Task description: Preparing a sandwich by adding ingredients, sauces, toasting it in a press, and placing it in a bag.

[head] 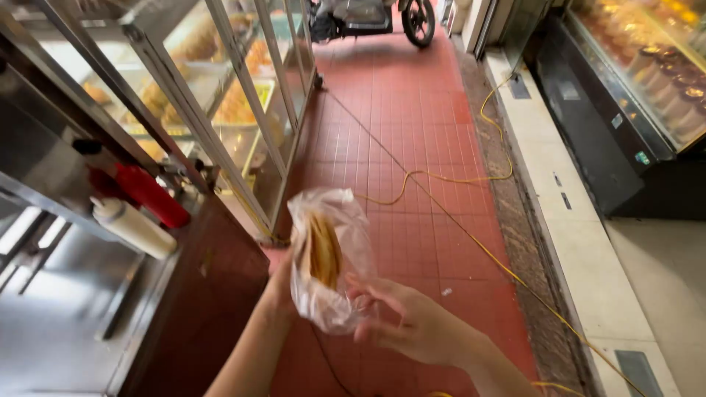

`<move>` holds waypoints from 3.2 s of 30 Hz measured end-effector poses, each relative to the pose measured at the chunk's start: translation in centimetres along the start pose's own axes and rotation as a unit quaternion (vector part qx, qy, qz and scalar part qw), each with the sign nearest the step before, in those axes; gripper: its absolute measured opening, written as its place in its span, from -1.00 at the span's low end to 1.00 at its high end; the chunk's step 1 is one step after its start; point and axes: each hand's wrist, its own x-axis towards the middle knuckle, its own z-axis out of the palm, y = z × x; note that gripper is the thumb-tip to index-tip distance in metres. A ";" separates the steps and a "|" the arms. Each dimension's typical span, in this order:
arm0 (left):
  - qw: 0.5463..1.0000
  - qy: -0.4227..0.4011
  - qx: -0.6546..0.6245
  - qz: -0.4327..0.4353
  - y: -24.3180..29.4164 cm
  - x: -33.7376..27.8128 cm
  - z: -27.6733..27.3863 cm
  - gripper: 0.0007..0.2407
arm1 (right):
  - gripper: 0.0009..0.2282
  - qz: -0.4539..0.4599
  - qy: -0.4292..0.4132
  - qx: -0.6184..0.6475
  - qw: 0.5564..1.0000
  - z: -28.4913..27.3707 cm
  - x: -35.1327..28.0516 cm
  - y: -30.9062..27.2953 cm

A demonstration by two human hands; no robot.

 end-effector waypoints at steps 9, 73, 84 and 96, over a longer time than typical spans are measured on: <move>0.982 0.110 0.092 0.121 -0.6 -3.3 2.3 -0.58 | -0.87 -0.022 0.207 -0.143 0.968 -2.6 4.2 4.1; 0.381 0.090 -0.243 0.887 -40.5 -74.9 -31.4 -0.59 | -0.84 0.202 -0.424 0.012 0.883 42.8 1.5 9.8; 0.353 0.106 -0.200 0.908 -43.3 -70.6 -29.6 -0.56 | -0.85 0.260 -0.396 0.047 0.880 41.3 2.8 10.0; 0.492 0.219 -0.041 0.842 -34.6 -57.4 -32.4 -0.44 | -0.72 0.268 -0.399 0.017 0.877 41.2 1.8 11.2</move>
